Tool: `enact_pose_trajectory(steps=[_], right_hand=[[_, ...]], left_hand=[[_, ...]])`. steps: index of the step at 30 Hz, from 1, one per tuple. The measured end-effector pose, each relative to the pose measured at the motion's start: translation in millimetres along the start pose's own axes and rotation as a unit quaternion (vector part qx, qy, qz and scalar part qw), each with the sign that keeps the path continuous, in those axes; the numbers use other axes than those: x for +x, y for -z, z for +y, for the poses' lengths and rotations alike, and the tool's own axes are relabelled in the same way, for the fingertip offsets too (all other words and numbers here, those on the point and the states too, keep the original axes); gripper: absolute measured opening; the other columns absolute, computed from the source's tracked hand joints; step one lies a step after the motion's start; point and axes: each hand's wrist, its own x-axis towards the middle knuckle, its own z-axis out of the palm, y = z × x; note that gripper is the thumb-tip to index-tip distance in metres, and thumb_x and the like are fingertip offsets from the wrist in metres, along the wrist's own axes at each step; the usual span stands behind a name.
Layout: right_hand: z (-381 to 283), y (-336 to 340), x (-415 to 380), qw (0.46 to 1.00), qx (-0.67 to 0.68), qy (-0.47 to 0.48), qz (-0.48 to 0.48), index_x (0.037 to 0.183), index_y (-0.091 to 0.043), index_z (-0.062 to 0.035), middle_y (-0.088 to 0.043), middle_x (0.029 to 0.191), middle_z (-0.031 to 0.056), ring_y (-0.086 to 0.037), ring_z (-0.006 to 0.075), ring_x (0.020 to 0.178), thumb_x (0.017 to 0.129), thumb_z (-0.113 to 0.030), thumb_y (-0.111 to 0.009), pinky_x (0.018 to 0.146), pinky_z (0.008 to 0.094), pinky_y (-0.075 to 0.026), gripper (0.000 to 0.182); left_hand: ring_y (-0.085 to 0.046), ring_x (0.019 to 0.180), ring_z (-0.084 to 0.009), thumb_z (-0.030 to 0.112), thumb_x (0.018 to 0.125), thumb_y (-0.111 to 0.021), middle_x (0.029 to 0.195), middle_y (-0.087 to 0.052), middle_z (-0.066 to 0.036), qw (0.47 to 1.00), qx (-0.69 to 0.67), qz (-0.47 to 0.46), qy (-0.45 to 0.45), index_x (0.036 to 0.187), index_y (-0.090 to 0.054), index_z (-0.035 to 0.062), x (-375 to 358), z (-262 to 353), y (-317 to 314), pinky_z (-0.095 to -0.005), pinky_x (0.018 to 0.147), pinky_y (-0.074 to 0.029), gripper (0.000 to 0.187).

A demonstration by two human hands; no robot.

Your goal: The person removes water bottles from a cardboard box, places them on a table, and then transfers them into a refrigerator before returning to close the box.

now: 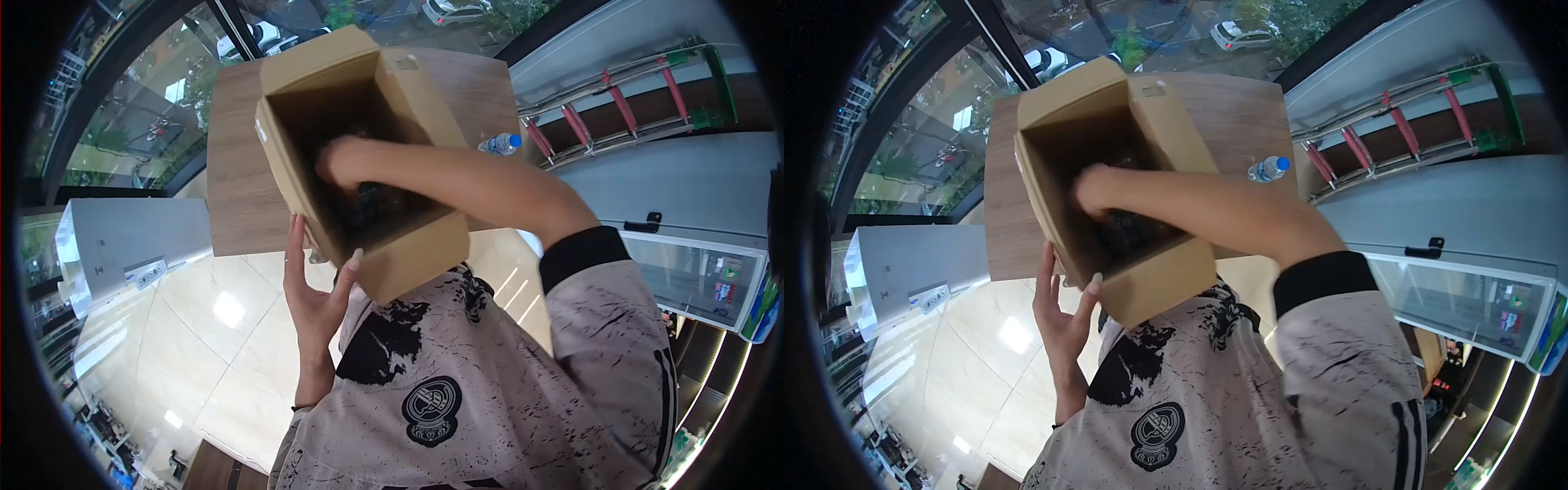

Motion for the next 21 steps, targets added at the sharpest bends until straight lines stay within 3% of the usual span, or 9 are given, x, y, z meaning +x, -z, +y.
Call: enact_pose_trajectory(steps=[1, 3, 6, 7, 10, 12, 16, 19, 21], right_hand=[[-5.0, 35.2, -50.2, 0.994, 0.045, -0.006, 0.095, 0.09, -0.07, -0.0015, -0.069, 0.093, 0.0144, -0.067, 0.0318, 0.086, 0.071, -0.021, -0.072, 0.077, 0.0415, -0.053, 0.028], [3.1, 58.8, -117.0, 0.935, 0.227, 0.013, 0.273, 0.091, -0.067, -0.0009, -0.068, 0.082, 0.0123, -0.066, 0.0244, 0.075, 0.075, -0.019, -0.071, 0.068, 0.0333, -0.053, 0.024], [19.8, 25.2, -194.3, 0.706, 0.411, 0.048, 0.575, 0.089, -0.062, -0.0012, -0.063, 0.075, 0.0033, -0.059, 0.0101, 0.067, 0.084, -0.014, -0.064, 0.058, 0.0242, -0.047, 0.014], [33.5, -7.2, -209.1, 0.577, 0.477, 0.028, 0.663, 0.093, -0.06, -0.0026, -0.061, 0.08, -0.0001, -0.054, 0.0044, 0.067, 0.087, -0.011, -0.062, 0.055, 0.0201, -0.042, 0.011], [71.4, -153.0, -218.9, 0.21, 0.539, -0.195, 0.792, 0.09, -0.055, -0.0046, -0.046, 0.066, -0.0023, -0.044, 0.0033, 0.059, 0.09, -0.022, -0.061, 0.049, 0.0198, -0.032, 0.019], [84.2, -262.3, -195.5, 0.113, 0.489, -0.45, 0.739, 0.096, -0.053, -0.0049, -0.048, 0.067, -0.0011, -0.045, 0.0027, 0.059, 0.085, -0.031, -0.069, 0.049, 0.0181, -0.033, 0.032], [66.2, -356.1, -130.9, 0.249, 0.519, -0.536, 0.617, 0.115, -0.049, 0.0033, -0.055, 0.093, 0.0095, -0.057, 0.0186, 0.083, 0.062, -0.047, -0.083, 0.073, 0.0324, -0.049, 0.081], [63.9, -320.3, -83.6, 0.32, 0.47, -0.538, 0.622, 0.123, -0.045, 0.0041, -0.053, 0.11, 0.0166, -0.056, 0.0254, 0.1, 0.058, -0.044, -0.086, 0.084, 0.0367, -0.047, 0.091], [76.4, -297.2, -65.4, 0.34, 0.304, -0.67, 0.586, 0.122, -0.045, 0.0014, -0.051, 0.118, 0.019, -0.052, 0.0285, 0.108, 0.055, -0.04, -0.088, 0.09, 0.0389, -0.045, 0.09]], left_hand=[[-0.039, 0.13, -0.032, 0.019, 0.075, -0.077, 0.138, -0.042, -0.023, 1.0, 0.006, -0.001, -0.003, 0.136, -0.038, -0.0024, 2.4, 2.4, 1.0, -0.0403, 0.107, -0.03, 0.075], [-0.051, 0.117, -0.024, 0.018, 0.08, -0.072, 0.128, -0.052, -0.021, 0.997, 0.057, 0.055, -0.005, 0.138, -0.035, -0.0023, 7.3, 4.1, -0.2, -0.0362, 0.098, -0.039, 0.071], [-0.055, 0.11, -0.0231, 0.019, 0.083, -0.07, 0.124, -0.054, -0.021, 0.994, 0.057, 0.089, -0.022, 0.137, -0.034, -0.0069, 8.0, -3.8, 6.1, -0.0332, 0.097, -0.04, 0.07], [-0.054, 0.111, -0.0235, 0.019, 0.083, -0.07, 0.125, -0.053, -0.021, 0.992, 0.064, 0.108, -0.029, 0.137, -0.033, -0.0079, 11.8, -2.1, -1.1, -0.0331, 0.097, -0.04, 0.071], [-0.043, 0.124, -0.0303, 0.02, 0.084, -0.069, 0.136, -0.041, -0.024, 0.991, 0.057, 0.119, -0.009, 0.139, -0.027, -0.0083, 15.7, 9.4, -5.0, -0.0376, 0.103, -0.033, 0.075], [-0.035, 0.131, -0.0369, 0.023, 0.083, -0.07, 0.141, -0.034, -0.027, 0.988, 0.082, 0.13, -0.003, 0.141, -0.026, -0.0036, 21.8, 17.5, -5.8, -0.0426, 0.106, -0.031, 0.078], [-0.035, 0.13, -0.0392, 0.023, 0.081, -0.071, 0.14, -0.035, -0.027, 0.962, 0.231, 0.144, -0.002, 0.14, -0.031, 0.0009, 29.3, 20.8, -15.3, -0.0451, 0.105, -0.032, 0.074], [-0.036, 0.129, -0.0411, 0.023, 0.081, -0.071, 0.139, -0.036, -0.027, 0.953, 0.262, 0.151, -0.012, 0.138, -0.035, 0.0046, 30.8, 23.5, -5.7, -0.047, 0.105, -0.032, 0.07], [-0.035, 0.13, -0.041, 0.024, 0.082, -0.07, 0.139, -0.036, -0.027, 0.948, 0.279, 0.151, 0.002, 0.135, -0.039, 0.005, 30.6, 23.7, -5.0, -0.0474, 0.104, -0.032, 0.065]])
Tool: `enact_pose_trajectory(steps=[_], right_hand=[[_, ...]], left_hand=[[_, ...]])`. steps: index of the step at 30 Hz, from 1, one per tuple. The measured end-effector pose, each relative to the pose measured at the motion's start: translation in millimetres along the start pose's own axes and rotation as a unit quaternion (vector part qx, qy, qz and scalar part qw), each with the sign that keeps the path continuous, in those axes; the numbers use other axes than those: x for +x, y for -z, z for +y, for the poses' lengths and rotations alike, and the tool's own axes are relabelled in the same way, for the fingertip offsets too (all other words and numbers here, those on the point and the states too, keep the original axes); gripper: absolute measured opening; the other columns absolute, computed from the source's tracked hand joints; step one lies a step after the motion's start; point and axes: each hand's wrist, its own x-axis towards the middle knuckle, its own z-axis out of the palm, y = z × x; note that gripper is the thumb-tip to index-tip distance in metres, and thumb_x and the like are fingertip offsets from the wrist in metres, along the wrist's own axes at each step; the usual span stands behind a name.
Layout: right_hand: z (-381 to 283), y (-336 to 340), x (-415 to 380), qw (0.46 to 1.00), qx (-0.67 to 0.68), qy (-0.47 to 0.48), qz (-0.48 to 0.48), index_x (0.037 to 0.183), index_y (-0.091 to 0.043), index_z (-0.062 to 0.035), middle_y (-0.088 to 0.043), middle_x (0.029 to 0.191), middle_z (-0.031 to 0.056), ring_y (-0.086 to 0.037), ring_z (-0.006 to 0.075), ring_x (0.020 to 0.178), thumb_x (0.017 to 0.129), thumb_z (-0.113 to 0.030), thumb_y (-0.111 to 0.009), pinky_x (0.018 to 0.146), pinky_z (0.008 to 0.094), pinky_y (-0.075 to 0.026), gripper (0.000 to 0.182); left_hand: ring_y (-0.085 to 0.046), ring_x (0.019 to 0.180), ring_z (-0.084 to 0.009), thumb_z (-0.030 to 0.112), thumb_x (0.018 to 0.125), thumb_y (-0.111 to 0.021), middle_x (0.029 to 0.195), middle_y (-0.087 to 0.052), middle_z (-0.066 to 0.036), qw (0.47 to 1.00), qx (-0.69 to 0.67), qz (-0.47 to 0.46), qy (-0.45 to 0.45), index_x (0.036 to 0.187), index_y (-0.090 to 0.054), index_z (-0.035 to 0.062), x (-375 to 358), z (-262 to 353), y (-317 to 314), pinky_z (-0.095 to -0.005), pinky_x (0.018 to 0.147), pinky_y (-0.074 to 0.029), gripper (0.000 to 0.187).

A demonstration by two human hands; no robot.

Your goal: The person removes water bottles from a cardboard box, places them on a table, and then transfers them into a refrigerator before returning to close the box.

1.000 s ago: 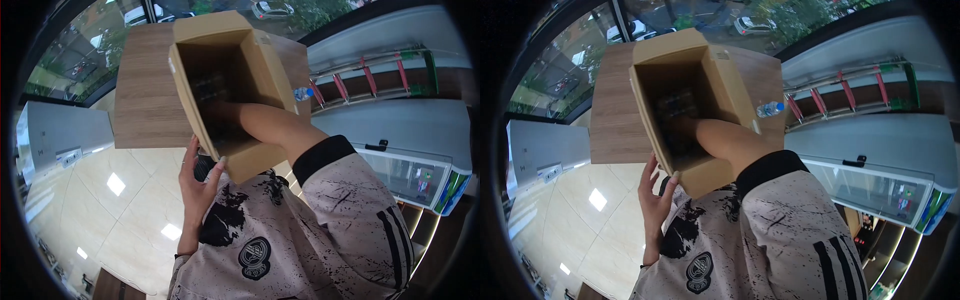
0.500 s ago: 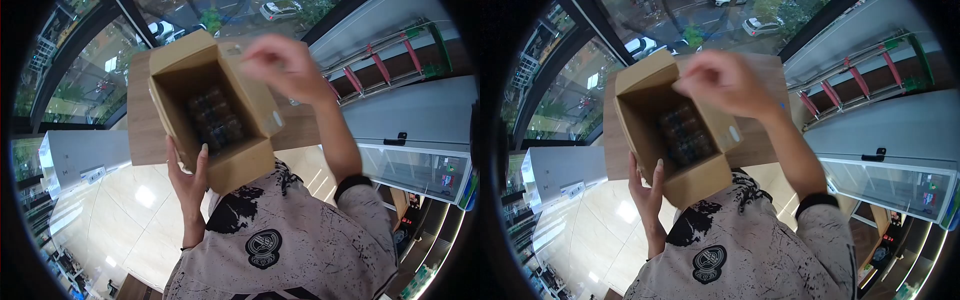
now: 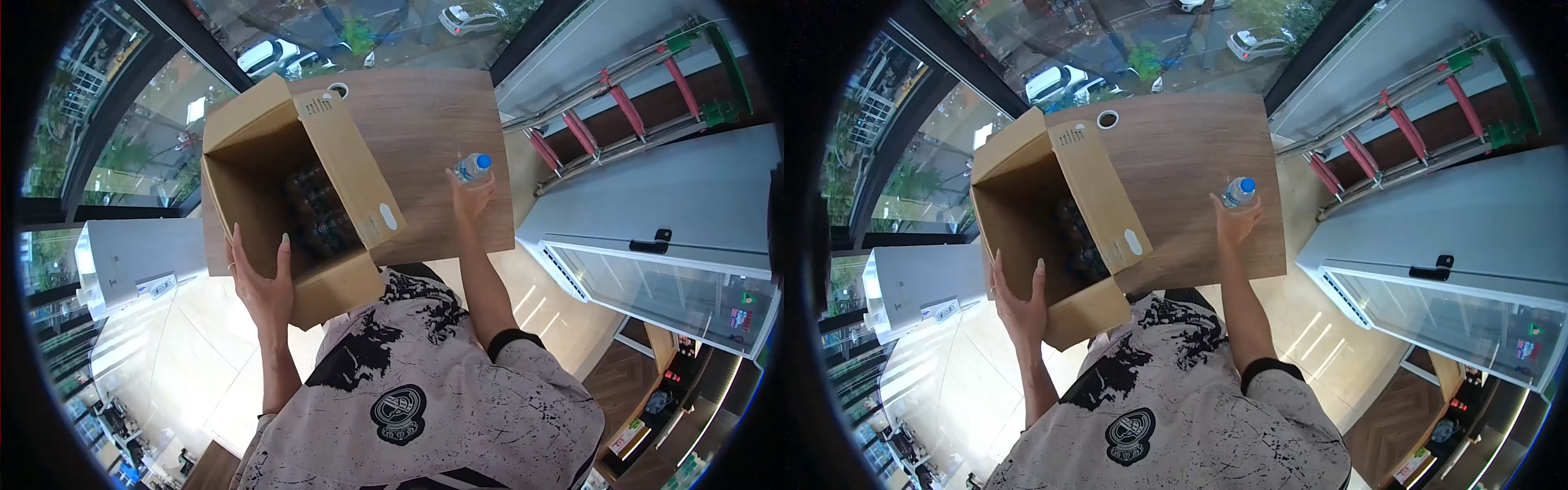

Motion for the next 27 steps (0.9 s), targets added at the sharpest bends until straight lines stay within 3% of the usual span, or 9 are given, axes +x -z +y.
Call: enact_pose_trajectory(steps=[3, 6, 10, 14, 16, 18, 21, 23, 27], right_hand=[[-2.3, -29.0, 12.7, 0.998, 0.0, -0.025, 0.058, 0.117, -0.05, -0.0003, -0.057, 0.111, 0.0171, -0.057, 0.0293, 0.102, 0.054, -0.037, -0.088, 0.086, 0.0387, -0.046, 0.082], [2.2, -33.1, 31.3, 0.992, 0.104, -0.075, -0.01, 0.108, -0.056, -0.0018, -0.062, 0.101, 0.0146, -0.061, 0.0291, 0.092, 0.055, -0.032, -0.088, 0.082, 0.039, -0.048, 0.068], [-2.3, -11.0, 62.7, 0.969, 0.215, 0.109, -0.059, 0.104, -0.061, -0.0021, -0.065, 0.097, 0.0127, -0.063, 0.025, 0.088, 0.056, -0.019, -0.085, 0.08, 0.0367, -0.048, 0.056], [-119.9, 65.0, 92.8, 0.894, 0.387, 0.141, -0.174, 0.109, -0.058, -0.0019, -0.063, 0.106, 0.0129, -0.061, 0.0198, 0.096, 0.059, -0.005, -0.083, 0.084, 0.0346, -0.05, 0.056], [-187.6, 116.2, 92.0, 0.791, 0.516, 0.168, -0.283, 0.112, -0.055, -0.0017, -0.062, 0.11, 0.0147, -0.061, 0.0203, 0.097, 0.061, -0.002, -0.082, 0.085, 0.0344, -0.05, 0.058], [-249.1, 162.7, 78.5, 0.759, 0.488, 0.248, -0.353, 0.113, -0.052, -0.002, -0.061, 0.111, 0.014, -0.061, 0.0203, 0.095, 0.061, -0.003, -0.082, 0.084, 0.0335, -0.051, 0.06], [-305.0, 193.3, 58.3, 0.716, 0.386, 0.336, -0.475, 0.109, -0.054, -0.0014, -0.063, 0.107, 0.0123, -0.062, 0.0194, 0.092, 0.06, -0.011, -0.084, 0.08, 0.0336, -0.051, 0.059], [-324.6, 187.9, 36.0, 0.649, 0.261, 0.525, -0.485, 0.106, -0.057, -0.0037, -0.066, 0.097, 0.0109, -0.064, 0.0199, 0.087, 0.056, -0.017, -0.084, 0.079, 0.033, -0.05, 0.058], [-351.6, 171.0, -13.1, 0.593, 0.114, 0.542, -0.584, 0.103, -0.06, -0.0039, -0.066, 0.095, 0.0106, -0.064, 0.0232, 0.089, 0.055, -0.023, -0.082, 0.082, 0.0326, -0.049, 0.057]], left_hand=[[-0.037, 0.129, -0.0413, 0.026, 0.082, -0.07, 0.134, -0.043, -0.028, 1.0, 0.024, 0.007, -0.001, 0.131, -0.046, 0.0046, -2.7, -8.9, -2.4, -0.047, 0.104, -0.032, 0.059], [-0.039, 0.127, -0.0415, 0.027, 0.082, -0.069, 0.128, -0.049, -0.028, 1.0, -0.016, 0.026, -0.001, 0.126, -0.051, 0.0035, -6.0, -8.7, -9.0, -0.0466, 0.104, -0.033, 0.053], [-0.046, 0.121, -0.0402, 0.023, 0.082, -0.07, 0.121, -0.055, -0.025, 0.996, -0.053, 0.074, -0.013, 0.121, -0.055, 0.0038, -8.7, -5.5, -22.0, -0.045, 0.1, -0.037, 0.046], [-0.045, 0.122, -0.041, 0.022, 0.081, -0.07, 0.122, -0.054, -0.026, 0.995, -0.083, 0.063, -0.003, 0.122, -0.054, 0.0041, -9.4, -7.9, -28.5, -0.0444, 0.099, -0.038, 0.048], [-0.045, 0.122, -0.0418, 0.022, 0.08, -0.07, 0.123, -0.053, -0.027, 0.989, -0.13, 0.064, -0.024, 0.125, -0.051, 0.0043, -9.7, -7.6, -30.2, -0.0439, 0.099, -0.039, 0.052], [-0.047, 0.121, -0.0384, 0.018, 0.079, -0.071, 0.126, -0.051, -0.026, 0.991, -0.116, 0.054, -0.04, 0.132, -0.042, 0.0018, -10.7, -9.7, -27.9, -0.0427, 0.1, -0.039, 0.063], [-0.047, 0.123, -0.0331, 0.015, 0.075, -0.075, 0.135, -0.044, -0.023, 0.955, -0.296, 0.0, -0.022, 0.138, -0.029, -0.0009, -10.1, -18.5, -16.7, -0.0399, 0.1, -0.04, 0.08], [-0.044, 0.126, -0.029, 0.015, 0.067, -0.083, 0.143, -0.033, -0.022, 0.937, -0.339, -0.08, -0.028, 0.143, -0.018, -0.0017, -11.0, -25.0, -8.3, -0.0379, 0.1, -0.041, 0.101], [-0.04, 0.129, -0.0321, 0.026, 0.06, -0.087, 0.139, -0.037, -0.023, 0.932, -0.331, -0.127, -0.076, 0.144, -0.016, 0.0011, -14.9, -50.2, -7.6, -0.0414, 0.101, -0.041, 0.113]])
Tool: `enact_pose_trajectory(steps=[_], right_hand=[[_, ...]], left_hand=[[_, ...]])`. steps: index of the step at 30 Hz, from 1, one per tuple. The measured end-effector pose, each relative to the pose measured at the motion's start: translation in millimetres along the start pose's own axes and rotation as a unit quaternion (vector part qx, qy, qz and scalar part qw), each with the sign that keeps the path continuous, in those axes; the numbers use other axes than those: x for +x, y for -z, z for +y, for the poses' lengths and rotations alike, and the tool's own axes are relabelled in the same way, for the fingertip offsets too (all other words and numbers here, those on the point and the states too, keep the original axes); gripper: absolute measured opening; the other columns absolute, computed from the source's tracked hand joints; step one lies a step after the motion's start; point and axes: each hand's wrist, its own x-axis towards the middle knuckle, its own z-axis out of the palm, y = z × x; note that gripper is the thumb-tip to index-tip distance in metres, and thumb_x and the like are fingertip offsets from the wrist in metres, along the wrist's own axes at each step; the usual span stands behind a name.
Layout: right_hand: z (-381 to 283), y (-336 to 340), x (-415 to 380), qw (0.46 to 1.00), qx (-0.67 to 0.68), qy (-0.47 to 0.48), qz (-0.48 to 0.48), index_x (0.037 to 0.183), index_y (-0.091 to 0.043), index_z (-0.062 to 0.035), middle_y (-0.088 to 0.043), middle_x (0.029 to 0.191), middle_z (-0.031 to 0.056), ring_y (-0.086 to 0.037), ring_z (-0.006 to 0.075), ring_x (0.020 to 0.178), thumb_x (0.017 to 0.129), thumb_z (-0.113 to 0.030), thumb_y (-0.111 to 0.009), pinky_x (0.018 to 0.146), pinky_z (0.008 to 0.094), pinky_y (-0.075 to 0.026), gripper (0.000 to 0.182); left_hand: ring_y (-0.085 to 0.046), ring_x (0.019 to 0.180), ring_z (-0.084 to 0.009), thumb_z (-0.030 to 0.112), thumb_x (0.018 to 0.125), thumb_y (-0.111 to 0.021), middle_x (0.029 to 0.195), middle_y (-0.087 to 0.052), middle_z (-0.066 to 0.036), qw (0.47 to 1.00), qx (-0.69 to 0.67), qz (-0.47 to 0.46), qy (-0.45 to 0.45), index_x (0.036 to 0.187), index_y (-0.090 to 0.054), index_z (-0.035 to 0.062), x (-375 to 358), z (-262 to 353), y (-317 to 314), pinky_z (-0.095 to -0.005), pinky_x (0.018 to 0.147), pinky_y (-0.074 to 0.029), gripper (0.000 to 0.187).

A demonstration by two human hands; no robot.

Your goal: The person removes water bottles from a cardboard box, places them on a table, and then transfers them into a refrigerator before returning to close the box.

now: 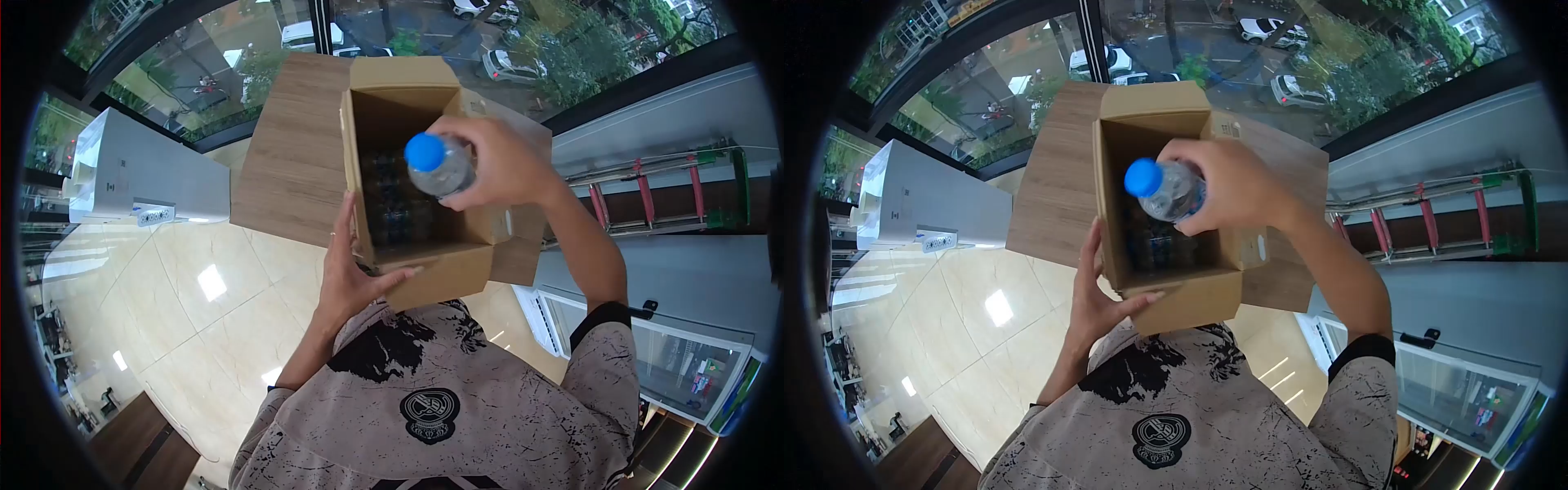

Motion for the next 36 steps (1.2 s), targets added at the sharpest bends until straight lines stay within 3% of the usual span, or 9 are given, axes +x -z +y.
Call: enact_pose_trajectory(steps=[2, 5, 9, 11, 18, 27, 29, 30, 36], right_hand=[[17.9, -26.5, 21.9, 0.987, -0.076, -0.013, -0.14, 0.104, -0.06, -0.0063, -0.066, 0.093, 0.0132, -0.064, 0.0302, 0.087, 0.05, -0.021, -0.082, 0.08, 0.0359, -0.05, 0.06], [44.1, -61.1, 48.6, 0.956, -0.203, -0.018, -0.212, 0.104, -0.061, -0.0076, -0.066, 0.094, 0.0146, -0.063, 0.0336, 0.089, 0.047, -0.021, -0.081, 0.078, 0.0394, -0.05, 0.062], [87.8, -105.0, 84.6, 0.913, -0.221, -0.055, -0.339, 0.109, -0.062, -0.0089, -0.067, 0.097, 0.0134, -0.063, 0.0328, 0.092, 0.049, -0.022, -0.082, 0.081, 0.0408, -0.05, 0.064], [103.0, -141.9, 106.2, 0.797, -0.333, -0.097, -0.494, 0.113, -0.063, -0.0141, -0.068, 0.099, 0.0117, -0.064, 0.0294, 0.096, 0.049, -0.024, -0.082, 0.081, 0.0396, -0.051, 0.068], [147.5, -215.4, 84.1, 0.88, -0.379, -0.013, -0.285, 0.108, -0.066, -0.0113, -0.067, 0.102, 0.0127, -0.064, 0.0278, 0.097, 0.053, -0.023, -0.082, 0.081, 0.0399, -0.052, 0.059], [169.3, -239.7, 80.6, 0.934, -0.322, 0.005, -0.157, 0.106, -0.066, -0.0086, -0.067, 0.102, 0.0136, -0.064, 0.0271, 0.097, 0.061, -0.023, -0.078, 0.08, 0.0404, -0.052, 0.049], [161.7, -229.9, 87.5, 0.938, -0.308, 0.016, -0.161, 0.105, -0.067, -0.008, -0.067, 0.101, 0.0138, -0.064, 0.0269, 0.097, 0.062, -0.022, -0.077, 0.08, 0.0405, -0.052, 0.047], [129.2, -195.2, 96.9, 0.878, -0.275, -0.024, -0.391, 0.104, -0.066, -0.0058, -0.067, 0.1, 0.0142, -0.065, 0.0268, 0.096, 0.067, -0.022, -0.074, 0.08, 0.0408, -0.052, 0.042], [39.5, -78.8, 63.6, 0.973, -0.179, -0.028, -0.145, 0.107, -0.063, -0.002, -0.068, 0.094, 0.0168, -0.065, 0.0273, 0.09, 0.073, -0.023, -0.072, 0.081, 0.0375, -0.051, 0.041]], left_hand=[[-0.039, 0.129, -0.0327, 0.028, 0.057, -0.089, 0.141, -0.035, -0.022, 0.999, -0.03, -0.034, 0.028, 0.144, -0.015, 0.0019, -4.3, 2.0, 9.1, -0.0433, 0.101, -0.041, 0.117], [-0.039, 0.129, -0.0334, 0.027, 0.057, -0.089, 0.141, -0.035, -0.023, 0.994, -0.048, -0.063, 0.072, 0.144, -0.015, 0.002, -10.5, -3.1, 18.6, -0.0451, 0.101, -0.041, 0.117], [-0.042, 0.126, -0.0349, 0.028, 0.059, -0.088, 0.138, -0.038, -0.025, 0.994, -0.046, -0.077, 0.066, 0.143, -0.015, -0.0018, -19.1, -22.0, 20.8, -0.0425, 0.101, -0.041, 0.115], [-0.043, 0.126, -0.0354, 0.03, 0.062, -0.086, 0.137, -0.04, -0.026, 0.992, -0.049, -0.099, 0.069, 0.143, -0.014, -0.0036, -18.7, -23.6, 21.6, -0.0406, 0.101, -0.04, 0.114], [-0.048, 0.121, -0.0366, 0.033, 0.064, -0.085, 0.132, -0.044, -0.029, 0.991, -0.039, -0.118, 0.057, 0.142, -0.012, -0.0079, -15.5, -27.6, 26.1, -0.0397, 0.1, -0.041, 0.114], [-0.052, 0.116, -0.0339, 0.029, 0.067, -0.084, 0.126, -0.048, -0.029, 0.993, -0.025, -0.102, 0.06, 0.142, -0.013, -0.0085, -19.4, -26.5, 16.9, -0.0388, 0.095, -0.045, 0.11], [-0.05, 0.117, -0.0322, 0.026, 0.067, -0.084, 0.127, -0.048, -0.027, 0.994, -0.057, -0.065, 0.066, 0.143, -0.011, -0.0062, -20.4, -22.7, 15.2, -0.0397, 0.095, -0.045, 0.11], [-0.05, 0.117, -0.0322, 0.026, 0.067, -0.084, 0.127, -0.048, -0.027, 0.994, -0.054, -0.067, 0.065, 0.143, -0.011, -0.0062, -22.1, -21.7, 13.4, -0.0397, 0.095, -0.045, 0.11], [-0.036, 0.127, -0.0323, 0.019, 0.073, -0.072, 0.142, -0.028, -0.022, 0.984, -0.153, 0.076, 0.047, 0.148, -0.007, 0.0066, -43.0, -50.2, 4.6, -0.045, 0.096, -0.041, 0.1]])
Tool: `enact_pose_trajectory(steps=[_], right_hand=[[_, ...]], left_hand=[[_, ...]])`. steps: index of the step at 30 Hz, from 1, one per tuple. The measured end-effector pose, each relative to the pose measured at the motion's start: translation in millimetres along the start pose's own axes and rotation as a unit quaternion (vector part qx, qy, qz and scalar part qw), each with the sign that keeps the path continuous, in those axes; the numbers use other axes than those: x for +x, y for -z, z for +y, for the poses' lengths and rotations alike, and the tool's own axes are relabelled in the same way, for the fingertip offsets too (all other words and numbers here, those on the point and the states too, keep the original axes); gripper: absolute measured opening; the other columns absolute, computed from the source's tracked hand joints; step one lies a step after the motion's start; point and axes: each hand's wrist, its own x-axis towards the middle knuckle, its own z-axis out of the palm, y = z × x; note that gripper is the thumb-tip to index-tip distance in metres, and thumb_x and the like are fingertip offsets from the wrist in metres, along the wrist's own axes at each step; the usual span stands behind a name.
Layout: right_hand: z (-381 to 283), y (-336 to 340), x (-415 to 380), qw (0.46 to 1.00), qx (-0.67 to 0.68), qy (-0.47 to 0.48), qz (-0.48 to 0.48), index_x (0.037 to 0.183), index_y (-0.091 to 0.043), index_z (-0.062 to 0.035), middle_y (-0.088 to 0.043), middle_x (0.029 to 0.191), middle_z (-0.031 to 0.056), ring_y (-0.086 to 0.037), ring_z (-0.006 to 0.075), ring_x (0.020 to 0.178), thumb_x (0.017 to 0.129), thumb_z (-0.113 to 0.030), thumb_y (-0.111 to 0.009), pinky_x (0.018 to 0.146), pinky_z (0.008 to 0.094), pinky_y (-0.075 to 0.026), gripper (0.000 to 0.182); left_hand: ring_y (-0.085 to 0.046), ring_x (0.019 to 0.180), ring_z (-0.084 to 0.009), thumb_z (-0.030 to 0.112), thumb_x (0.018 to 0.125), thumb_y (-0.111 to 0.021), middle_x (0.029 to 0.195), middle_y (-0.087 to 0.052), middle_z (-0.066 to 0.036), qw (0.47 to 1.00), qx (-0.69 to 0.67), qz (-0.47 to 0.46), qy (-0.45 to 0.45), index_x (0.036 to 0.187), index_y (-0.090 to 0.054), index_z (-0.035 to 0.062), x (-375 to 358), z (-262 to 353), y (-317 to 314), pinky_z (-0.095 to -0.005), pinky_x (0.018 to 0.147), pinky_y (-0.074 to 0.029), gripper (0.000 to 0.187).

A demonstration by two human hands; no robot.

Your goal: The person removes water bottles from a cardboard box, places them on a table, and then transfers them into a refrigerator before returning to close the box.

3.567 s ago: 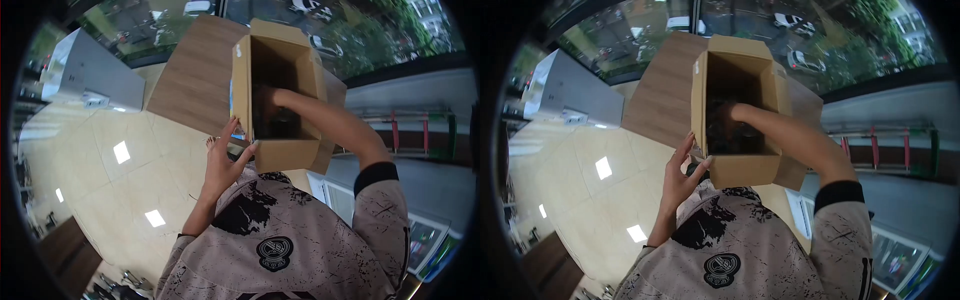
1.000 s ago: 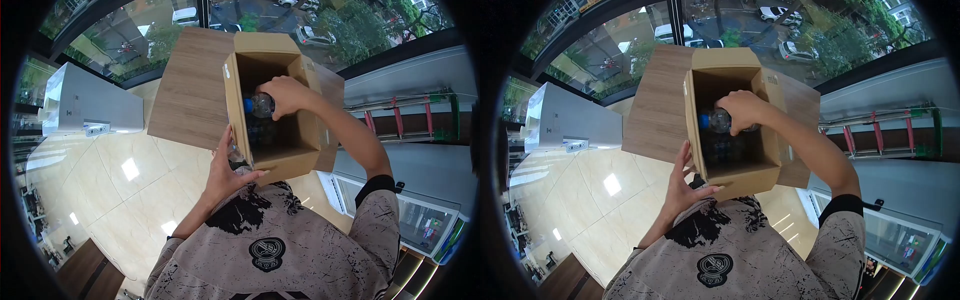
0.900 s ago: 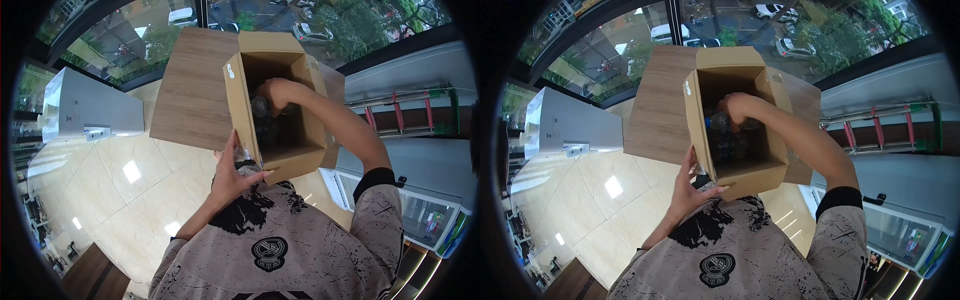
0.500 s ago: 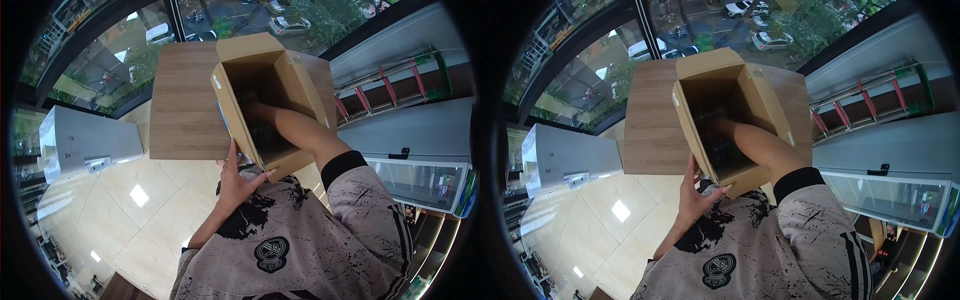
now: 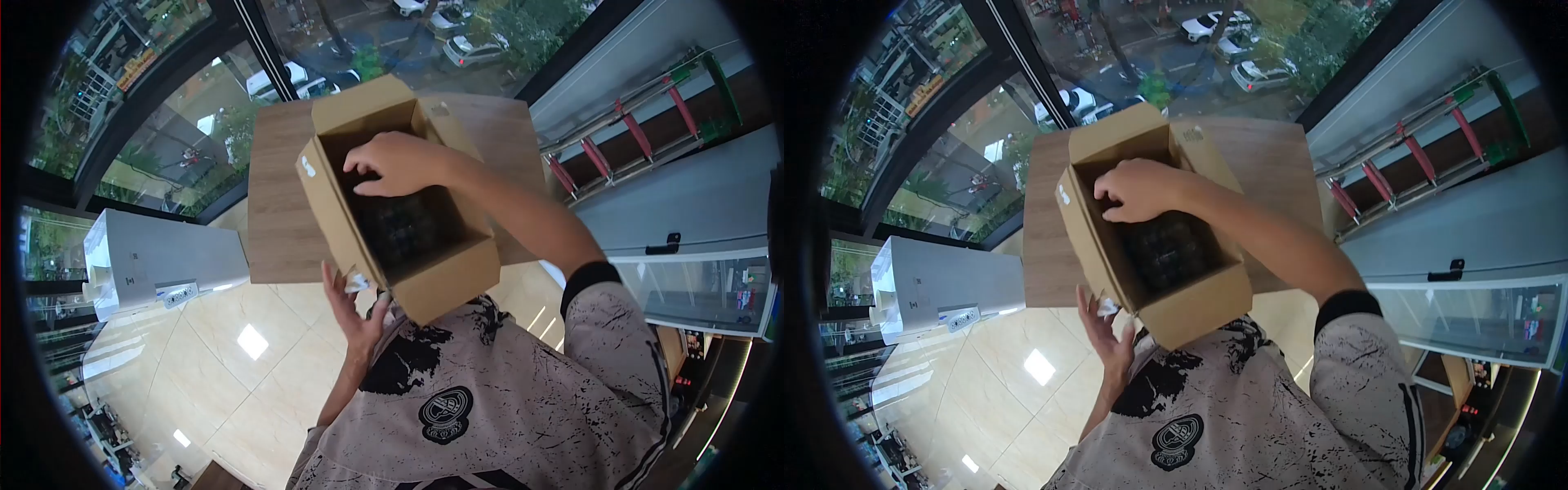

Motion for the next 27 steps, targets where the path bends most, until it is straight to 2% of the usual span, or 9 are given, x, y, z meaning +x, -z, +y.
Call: enact_pose_trajectory(steps=[2, 8, 12, 14, 19, 21, 23, 25, 27], right_hand=[[23.6, 16.0, -26.2, 0.932, 0.289, 0.023, 0.217, 0.1, -0.064, -0.0011, -0.067, 0.088, 0.0156, -0.065, 0.0303, 0.083, 0.072, -0.023, -0.072, 0.074, 0.0388, -0.052, 0.036], [105.2, -10.9, 5.2, 0.777, 0.115, -0.183, 0.592, 0.111, -0.06, 0.0012, -0.066, 0.099, 0.0195, -0.063, 0.0253, 0.093, 0.08, -0.033, -0.069, 0.082, 0.0339, -0.047, 0.048], [121.5, -18.0, 56.8, 0.789, 0.139, -0.292, 0.522, 0.116, -0.055, 0.0067, -0.066, 0.094, 0.0209, -0.064, 0.0318, 0.088, 0.08, -0.038, -0.068, 0.079, 0.035, -0.049, 0.059], [124.7, -7.6, 66.4, 0.734, 0.518, -0.149, 0.414, 0.115, -0.055, 0.0093, -0.066, 0.093, 0.019, -0.064, 0.0222, 0.085, 0.084, -0.041, -0.064, 0.075, 0.0303, -0.048, 0.06], [99.6, 4.6, 26.0, 0.735, 0.534, 0.059, 0.413, 0.107, -0.062, 0.0054, -0.067, 0.094, 0.0115, -0.06, 0.0114, 0.089, 0.092, -0.035, -0.057, 0.078, 0.0263, -0.046, 0.044], [95.2, 0.1, 3.4, 0.819, 0.49, 0.028, 0.298, 0.093, -0.067, 0.0029, -0.068, 0.083, 0.0093, -0.061, 0.0103, 0.086, 0.091, -0.034, -0.058, 0.078, 0.0263, -0.046, 0.038], [95.5, -23.8, -3.0, 0.855, 0.393, 0.068, 0.33, 0.084, -0.07, -0.0013, -0.067, 0.076, 0.0128, -0.061, 0.0126, 0.069, 0.088, -0.039, -0.06, 0.057, 0.0269, -0.044, 0.039], [96.6, -42.4, 3.0, 0.845, 0.301, 0.142, 0.42, 0.079, -0.069, 0.0006, -0.065, 0.071, 0.0133, -0.062, 0.0192, 0.068, 0.087, -0.034, -0.061, 0.068, 0.0324, -0.048, 0.037], [100.0, -51.2, 4.4, 0.809, 0.232, 0.195, 0.504, 0.086, -0.067, 0.0014, -0.064, 0.071, 0.0134, -0.064, 0.0264, 0.07, 0.086, -0.03, -0.062, 0.089, 0.0386, -0.045, 0.031]], left_hand=[[-0.039, 0.125, -0.0319, 0.013, 0.07, -0.07, 0.138, -0.034, -0.021, 0.999, 0.013, 0.036, -0.022, 0.146, -0.01, 0.0026, -11.2, -21.5, 9.4, -0.0453, 0.1, -0.036, 0.097], [-0.042, 0.123, -0.0275, 0.02, 0.06, -0.081, 0.131, -0.043, -0.019, 0.985, 0.114, -0.054, -0.113, 0.136, -0.028, -0.0081, -7.9, -58.6, 2.2, -0.0361, 0.104, -0.032, 0.097], [-0.047, 0.117, -0.025, 0.023, 0.064, -0.079, 0.128, -0.046, -0.014, 0.995, 0.014, 0.027, -0.096, 0.13, -0.034, -0.002, 6.4, -41.1, -20.5, -0.0377, 0.1, -0.037, 0.083], [-0.05, 0.11, -0.0205, 0.021, 0.074, -0.075, 0.123, -0.048, -0.013, 0.987, -0.007, 0.155, -0.032, 0.122, -0.042, -0.0022, 17.6, -13.7, -36.1, -0.0357, 0.094, -0.041, 0.063], [-0.058, 0.095, -0.0183, 0.002, 0.075, -0.074, 0.112, -0.056, -0.013, 0.972, -0.031, 0.231, 0.009, 0.12, -0.046, -0.0039, 33.6, 34.8, -71.0, -0.0286, 0.082, -0.049, 0.053], [-0.059, 0.094, -0.0183, 0.002, 0.074, -0.075, 0.11, -0.057, -0.013, 0.967, -0.02, 0.252, -0.009, 0.118, -0.048, -0.0042, 32.7, 30.6, -69.9, -0.0294, 0.082, -0.049, 0.052], [-0.059, 0.095, -0.0181, 0.0, 0.074, -0.074, 0.112, -0.056, -0.014, 0.972, 0.009, 0.226, -0.057, 0.121, -0.045, -0.0056, 29.8, 29.7, -67.3, -0.0312, 0.081, -0.051, 0.055], [-0.057, 0.108, -0.0274, 0.004, 0.074, -0.074, 0.119, -0.056, -0.019, 0.972, 0.001, 0.228, -0.056, 0.121, -0.049, -0.0058, 30.0, 32.6, -65.1, -0.0397, 0.091, -0.047, 0.054], [-0.046, 0.123, -0.0375, 0.011, 0.073, -0.075, 0.129, -0.051, -0.02, 0.859, 0.419, 0.119, -0.27, 0.119, -0.055, -0.004, 38.9, 40.5, -56.2, -0.0467, 0.102, -0.036, 0.052]])
